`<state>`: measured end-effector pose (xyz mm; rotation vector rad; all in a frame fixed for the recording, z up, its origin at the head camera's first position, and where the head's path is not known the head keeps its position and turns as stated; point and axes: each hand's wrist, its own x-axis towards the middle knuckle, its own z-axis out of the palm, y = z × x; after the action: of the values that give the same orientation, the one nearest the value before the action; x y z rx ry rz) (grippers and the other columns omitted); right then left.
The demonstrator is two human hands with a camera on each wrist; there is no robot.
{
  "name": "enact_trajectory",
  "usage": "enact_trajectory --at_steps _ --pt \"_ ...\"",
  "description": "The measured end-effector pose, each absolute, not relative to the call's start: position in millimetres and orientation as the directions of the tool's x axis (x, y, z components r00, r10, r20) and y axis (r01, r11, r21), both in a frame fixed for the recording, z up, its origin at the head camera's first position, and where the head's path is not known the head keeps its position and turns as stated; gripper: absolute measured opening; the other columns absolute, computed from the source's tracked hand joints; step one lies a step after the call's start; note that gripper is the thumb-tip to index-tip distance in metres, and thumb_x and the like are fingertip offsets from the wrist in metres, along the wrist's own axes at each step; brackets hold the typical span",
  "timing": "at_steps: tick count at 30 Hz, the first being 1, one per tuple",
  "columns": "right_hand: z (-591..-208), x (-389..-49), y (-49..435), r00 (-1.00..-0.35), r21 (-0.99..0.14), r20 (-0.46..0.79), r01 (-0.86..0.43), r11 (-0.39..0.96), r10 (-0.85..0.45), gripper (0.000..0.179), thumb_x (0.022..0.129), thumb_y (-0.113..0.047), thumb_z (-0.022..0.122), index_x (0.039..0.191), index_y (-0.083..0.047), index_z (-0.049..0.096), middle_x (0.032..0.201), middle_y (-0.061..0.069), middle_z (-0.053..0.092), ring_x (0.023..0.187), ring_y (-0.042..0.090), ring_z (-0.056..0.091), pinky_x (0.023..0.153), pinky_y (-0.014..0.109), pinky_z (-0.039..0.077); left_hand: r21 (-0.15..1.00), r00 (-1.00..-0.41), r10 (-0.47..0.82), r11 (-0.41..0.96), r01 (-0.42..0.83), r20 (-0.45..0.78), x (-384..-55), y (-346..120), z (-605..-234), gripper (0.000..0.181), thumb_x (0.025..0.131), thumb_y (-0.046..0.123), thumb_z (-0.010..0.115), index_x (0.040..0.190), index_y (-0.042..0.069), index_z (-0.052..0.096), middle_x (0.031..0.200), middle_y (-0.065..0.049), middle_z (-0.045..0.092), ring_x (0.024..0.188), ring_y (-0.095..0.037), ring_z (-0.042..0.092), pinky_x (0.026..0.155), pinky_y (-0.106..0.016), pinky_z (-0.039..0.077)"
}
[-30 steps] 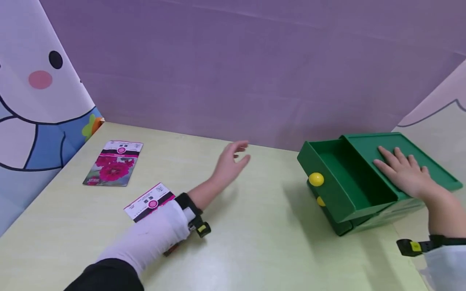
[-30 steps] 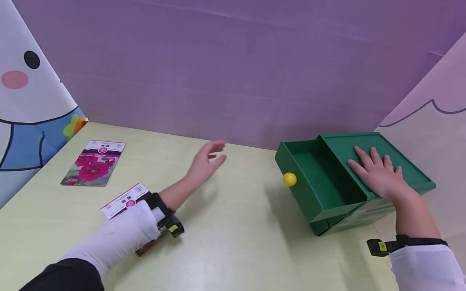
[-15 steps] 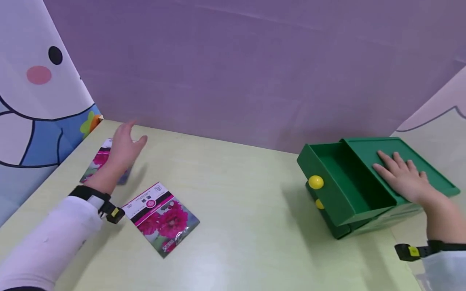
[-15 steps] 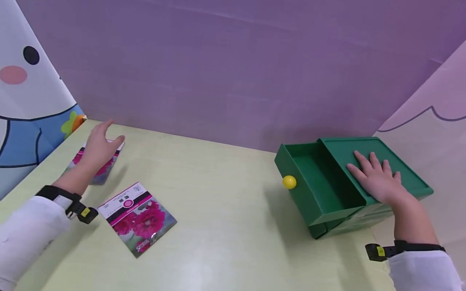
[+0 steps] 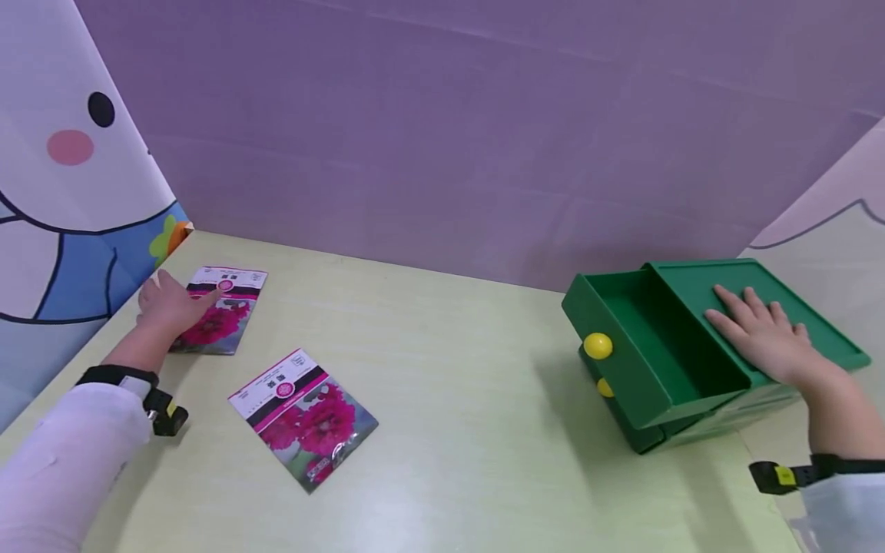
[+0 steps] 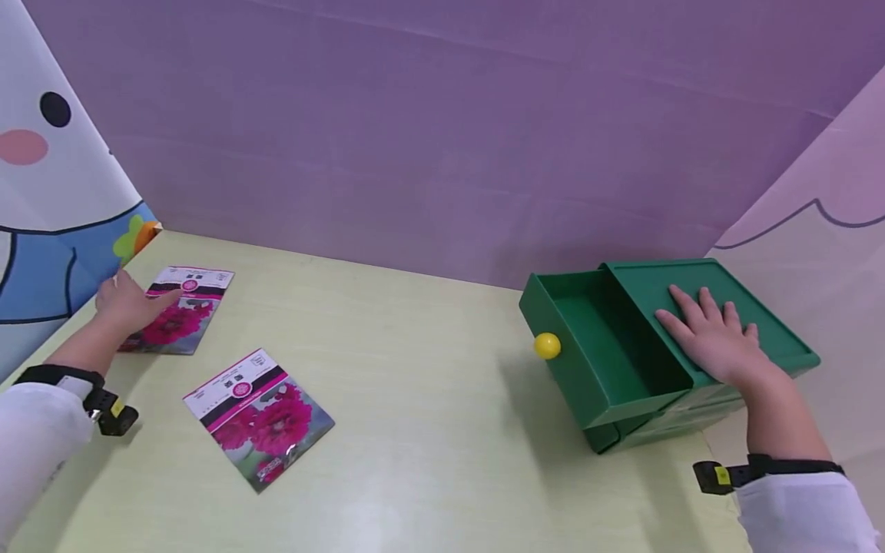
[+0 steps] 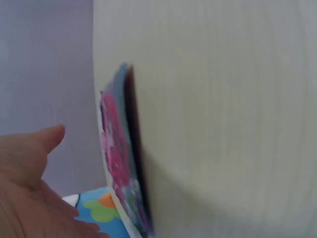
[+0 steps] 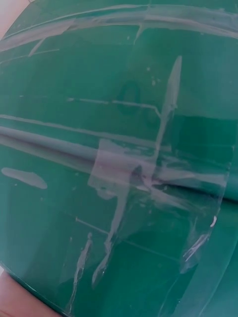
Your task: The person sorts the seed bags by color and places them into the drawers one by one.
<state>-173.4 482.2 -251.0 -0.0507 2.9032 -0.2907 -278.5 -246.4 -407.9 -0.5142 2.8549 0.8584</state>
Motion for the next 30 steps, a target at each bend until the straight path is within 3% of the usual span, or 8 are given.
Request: enact_trajectory --at_steps 6,10,22,30 --pt "-250 -175 481 -0.974 -0.194 -0.219 -0.021 0.981 -0.064 0.066 0.097 -0.053 0.017 0.144 -0.019 -0.015 0.143 0.028 -0.025 0.121 0.054 -0.024 0.087 0.078 -0.009 0.383 -0.898 -0.245 0.840 -0.384 -0.364 -273 -251 -419 0.097 0.087 0.039 0.052 0.126 -0.025 -0.009 0.121 -0.047 0.012 0.119 -0.056 0.013 0.101 -0.060 0.028" --pt "-249 -175 481 -0.974 -0.189 -0.216 -0.025 0.982 -0.067 0.065 0.098 -0.051 0.017 0.144 -0.018 -0.015 0.143 0.030 -0.024 0.121 0.055 -0.024 0.087 0.078 -0.008 0.371 -0.907 -0.222 0.857 -0.356 -0.357 -272 -253 -422 0.091 0.084 0.033 0.057 0.123 -0.027 0.001 0.114 -0.044 0.017 0.114 -0.055 0.019 0.094 -0.060 0.035" --pt "-247 -179 476 -0.976 -0.182 -0.211 -0.015 0.983 -0.054 0.068 0.096 -0.054 0.016 0.143 -0.018 -0.016 0.142 0.029 -0.024 0.120 0.055 -0.024 0.087 0.078 -0.008 0.454 -0.896 -0.226 0.799 -0.395 -0.382 -269 -268 -423 0.089 0.082 0.031 0.063 0.126 -0.026 0.011 0.114 -0.040 0.026 0.110 -0.050 0.025 0.092 -0.056 0.039" --pt "-248 -183 475 -0.987 -0.153 -0.158 0.005 0.988 -0.019 0.070 0.097 -0.053 0.020 0.144 -0.011 -0.012 0.141 0.034 -0.020 0.119 0.058 -0.021 0.087 0.078 -0.008 0.585 -0.928 -0.209 0.728 -0.359 -0.310 -266 -277 -422 0.070 0.090 0.029 0.051 0.126 -0.023 0.021 0.120 -0.039 0.033 0.108 -0.047 0.034 0.095 -0.056 0.036"
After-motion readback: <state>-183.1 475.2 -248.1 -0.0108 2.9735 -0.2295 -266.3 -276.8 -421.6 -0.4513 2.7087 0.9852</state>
